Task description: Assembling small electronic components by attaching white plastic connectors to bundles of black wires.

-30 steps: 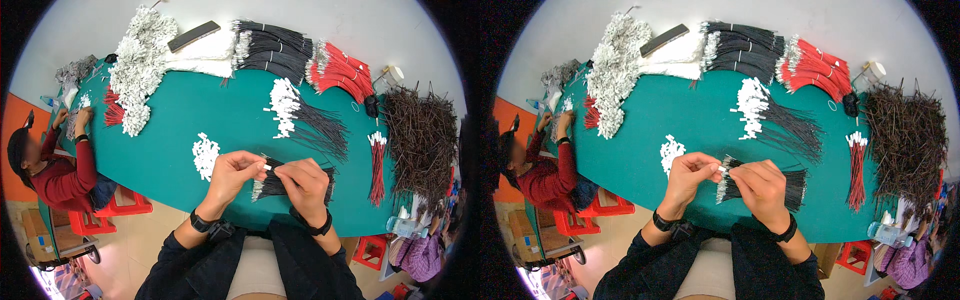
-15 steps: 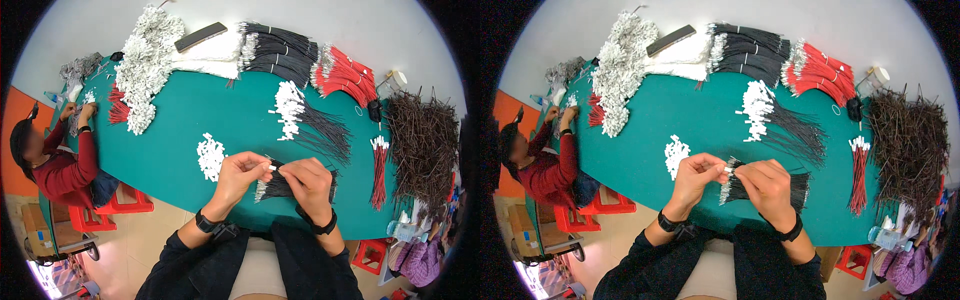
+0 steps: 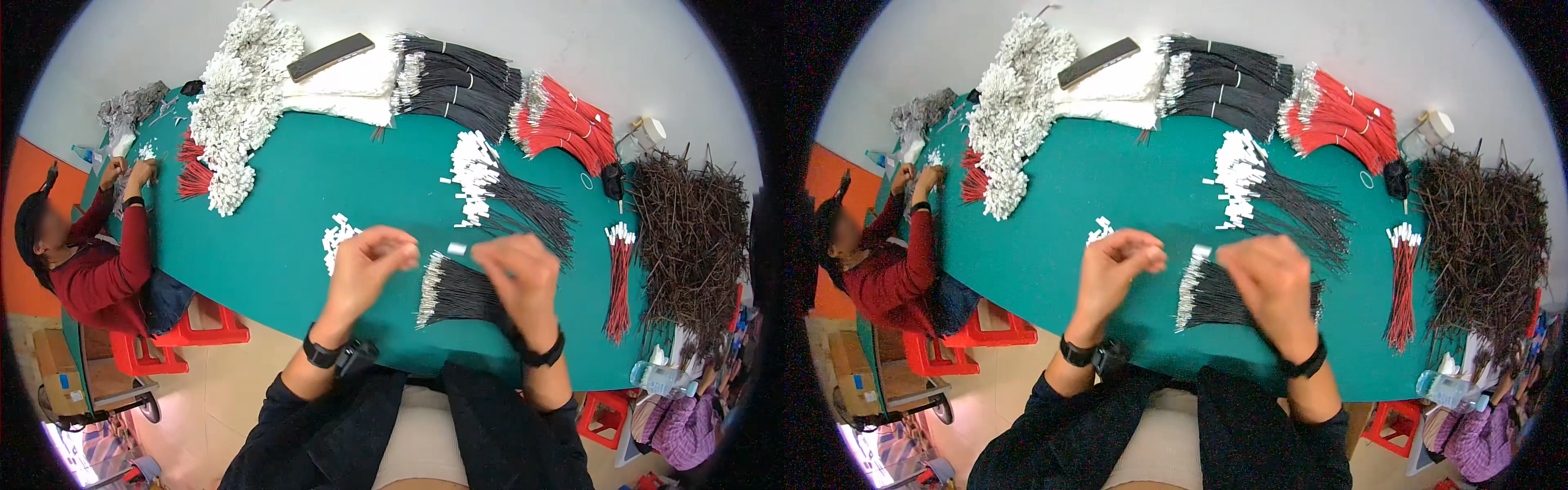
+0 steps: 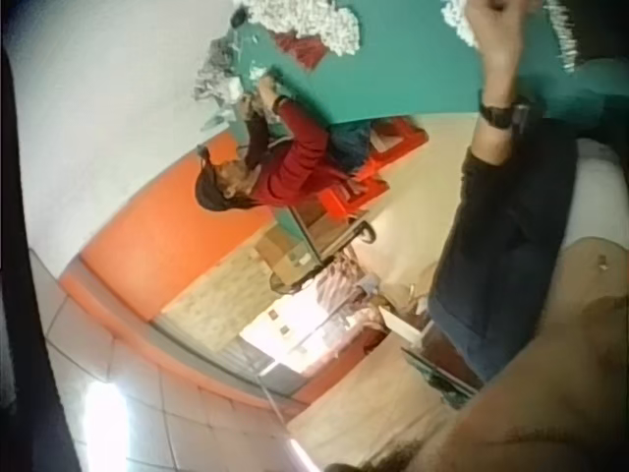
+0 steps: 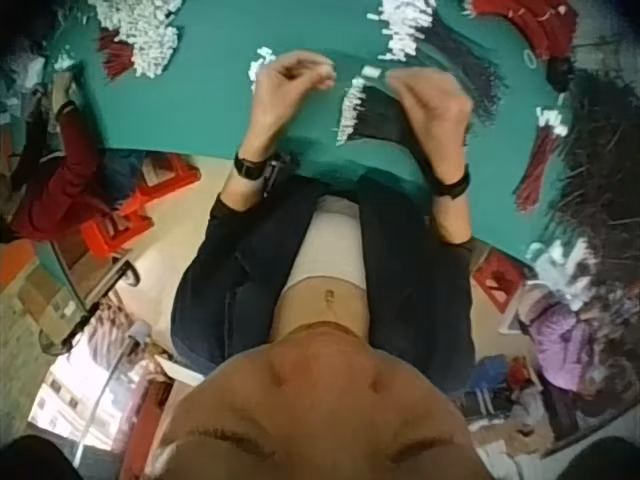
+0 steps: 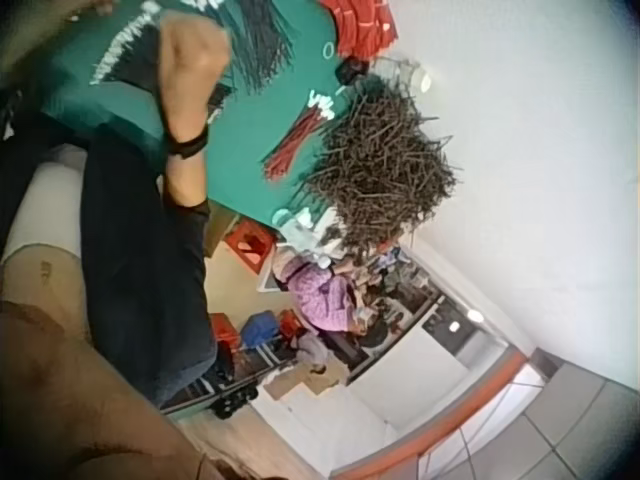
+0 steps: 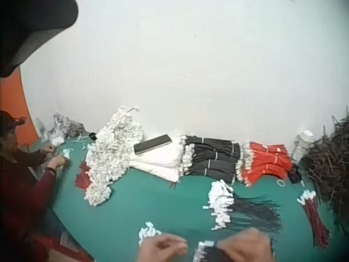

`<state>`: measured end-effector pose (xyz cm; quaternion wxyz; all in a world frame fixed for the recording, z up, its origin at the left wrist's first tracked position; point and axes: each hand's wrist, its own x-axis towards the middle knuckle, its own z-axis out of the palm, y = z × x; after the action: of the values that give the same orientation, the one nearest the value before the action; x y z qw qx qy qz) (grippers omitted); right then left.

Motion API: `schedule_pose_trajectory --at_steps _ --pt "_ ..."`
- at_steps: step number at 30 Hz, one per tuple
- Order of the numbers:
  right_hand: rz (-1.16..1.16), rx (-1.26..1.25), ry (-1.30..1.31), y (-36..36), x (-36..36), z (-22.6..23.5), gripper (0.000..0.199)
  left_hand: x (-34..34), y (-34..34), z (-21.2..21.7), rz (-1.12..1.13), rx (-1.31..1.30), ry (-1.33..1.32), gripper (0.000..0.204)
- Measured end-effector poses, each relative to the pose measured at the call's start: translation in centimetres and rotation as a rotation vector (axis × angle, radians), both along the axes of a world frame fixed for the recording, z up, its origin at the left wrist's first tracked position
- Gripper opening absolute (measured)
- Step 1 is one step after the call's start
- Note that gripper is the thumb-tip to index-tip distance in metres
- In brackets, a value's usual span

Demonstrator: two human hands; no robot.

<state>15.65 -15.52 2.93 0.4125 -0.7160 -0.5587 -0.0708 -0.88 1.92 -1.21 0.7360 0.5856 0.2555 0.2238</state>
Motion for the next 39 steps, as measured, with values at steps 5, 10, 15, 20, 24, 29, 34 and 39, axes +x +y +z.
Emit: schedule_pose_trajectory --at_steps 5,10,15,20,24,29,34,39 --pt "-0.115 -0.119 -0.241 1.2 4.7 -0.9 0.013 -2.1 4.1 0.0 0.033 0.88 0.31 0.009" --pt "0.125 -0.446 0.112 -1.1 1.8 -3.4 0.015 -2.4 3.6 -1.6 -0.051 1.153 0.485 0.022" --pt "0.074 -0.429 0.163 -0.9 -0.7 -4.3 0.014 -2.2 3.6 -2.5 -0.079 1.221 0.504 0.027" --pt "0.078 -0.385 0.204 -1.2 -0.8 -4.4 0.012 -1.5 2.7 -0.6 -0.084 0.698 0.414 0.022" --pt "0.065 -0.297 0.269 -1.3 -1.1 -4.1 0.007 -0.8 1.6 -0.8 -0.09 0.241 0.12 0.013" --pt "0.045 -0.291 0.537 -1.9 -1.5 -2.8 0.009 0.3 0.1 -0.1 -0.102 -0.152 -0.069 0.014" --pt "0.09 -0.232 0.394 -2.3 -1.3 -3.3 0.011 0.7 -0.7 -0.2 -0.09 -0.21 -0.126 0.014" --pt "0.039 -0.129 0.463 -2.2 -1.9 -2.9 0.008 0.7 -1.0 0.0 -0.09 -0.185 -0.113 0.011"
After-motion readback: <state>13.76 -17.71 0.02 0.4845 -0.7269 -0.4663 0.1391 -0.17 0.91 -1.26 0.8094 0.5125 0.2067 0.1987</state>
